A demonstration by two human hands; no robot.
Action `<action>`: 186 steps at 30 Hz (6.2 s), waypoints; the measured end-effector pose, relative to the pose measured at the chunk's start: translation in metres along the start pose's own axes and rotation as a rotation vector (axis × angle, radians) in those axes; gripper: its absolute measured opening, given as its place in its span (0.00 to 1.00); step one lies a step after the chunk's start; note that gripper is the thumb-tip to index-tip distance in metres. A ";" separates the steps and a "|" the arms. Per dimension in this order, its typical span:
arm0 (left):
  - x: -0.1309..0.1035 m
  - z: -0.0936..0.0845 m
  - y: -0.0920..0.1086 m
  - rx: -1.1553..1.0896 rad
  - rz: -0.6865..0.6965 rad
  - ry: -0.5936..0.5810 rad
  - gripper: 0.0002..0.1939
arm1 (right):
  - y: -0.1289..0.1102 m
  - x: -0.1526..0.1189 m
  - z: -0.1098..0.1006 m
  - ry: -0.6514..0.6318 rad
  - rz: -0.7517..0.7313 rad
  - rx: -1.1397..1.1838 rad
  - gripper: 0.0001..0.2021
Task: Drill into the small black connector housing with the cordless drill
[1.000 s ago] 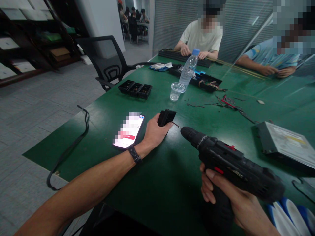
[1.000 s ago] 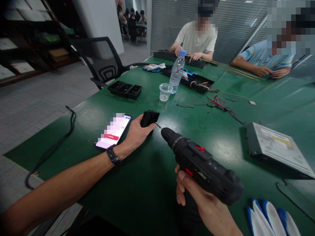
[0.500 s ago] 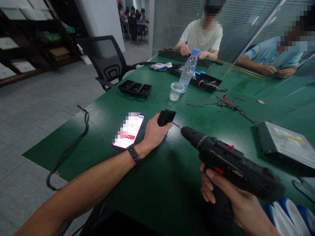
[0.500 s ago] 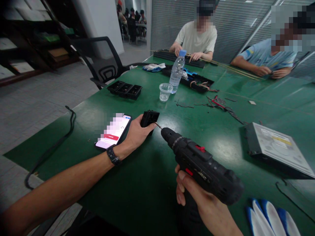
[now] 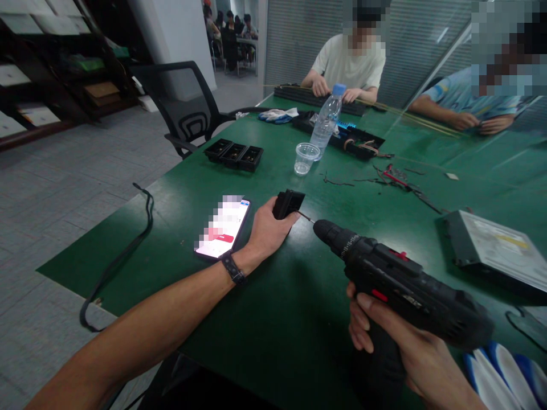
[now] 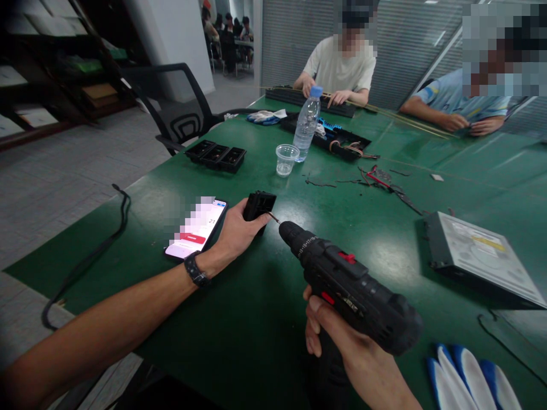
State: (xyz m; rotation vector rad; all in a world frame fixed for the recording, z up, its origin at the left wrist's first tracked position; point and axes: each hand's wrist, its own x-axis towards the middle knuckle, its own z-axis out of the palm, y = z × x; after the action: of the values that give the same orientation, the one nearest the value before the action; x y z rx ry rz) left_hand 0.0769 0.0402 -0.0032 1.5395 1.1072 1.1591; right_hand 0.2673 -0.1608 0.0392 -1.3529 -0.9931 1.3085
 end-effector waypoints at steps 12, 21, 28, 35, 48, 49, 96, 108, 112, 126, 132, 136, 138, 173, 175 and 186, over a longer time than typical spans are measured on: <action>0.000 0.000 0.000 0.005 -0.003 0.002 0.12 | -0.001 -0.001 0.000 0.002 0.015 -0.015 0.14; 0.000 0.000 -0.003 -0.032 0.015 -0.003 0.13 | -0.001 0.000 0.000 -0.002 0.002 -0.008 0.14; 0.000 0.000 -0.001 -0.013 -0.001 -0.002 0.14 | 0.001 -0.001 0.000 -0.002 0.004 -0.007 0.14; 0.000 0.000 -0.001 -0.025 0.011 0.002 0.14 | -0.005 -0.001 0.003 0.012 0.023 -0.014 0.14; 0.001 0.000 -0.003 -0.019 0.007 -0.001 0.12 | -0.010 -0.002 0.004 -0.008 0.024 -0.028 0.13; 0.001 0.000 -0.003 -0.016 0.008 -0.002 0.12 | -0.011 -0.002 0.004 -0.007 0.028 -0.025 0.13; 0.000 -0.001 0.001 -0.019 0.008 -0.003 0.12 | -0.010 -0.002 0.005 0.008 0.050 -0.013 0.14; 0.000 0.000 -0.001 -0.006 -0.002 0.001 0.13 | -0.011 -0.001 0.004 -0.014 0.026 -0.032 0.14; -0.001 -0.001 0.000 0.006 0.000 -0.001 0.14 | -0.012 -0.001 0.005 -0.022 0.027 -0.023 0.14; 0.000 -0.001 0.000 -0.013 -0.001 0.000 0.12 | -0.009 -0.001 0.005 0.003 0.031 -0.013 0.13; 0.000 0.000 0.000 -0.005 0.007 0.006 0.13 | -0.013 -0.002 0.006 0.005 0.049 -0.020 0.13; 0.000 -0.001 0.000 -0.008 0.003 0.001 0.14 | -0.011 -0.002 0.004 -0.006 0.036 -0.018 0.13; 0.000 -0.001 0.000 -0.010 0.009 0.005 0.13 | -0.010 -0.002 0.003 -0.016 0.030 -0.015 0.13; 0.001 0.000 -0.003 -0.006 0.003 0.006 0.13 | -0.001 -0.002 0.000 -0.007 0.014 -0.012 0.12; 0.001 0.000 -0.002 -0.006 0.003 0.009 0.13 | 0.000 -0.001 -0.001 -0.012 0.012 -0.017 0.12; 0.000 0.000 0.000 0.018 -0.007 0.011 0.12 | -0.006 -0.002 0.003 0.009 0.021 -0.040 0.13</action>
State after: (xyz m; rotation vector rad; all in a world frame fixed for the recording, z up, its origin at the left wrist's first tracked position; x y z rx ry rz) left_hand 0.0764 0.0403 -0.0028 1.5437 1.1318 1.1569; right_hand 0.2641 -0.1615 0.0462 -1.4013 -1.0060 1.3032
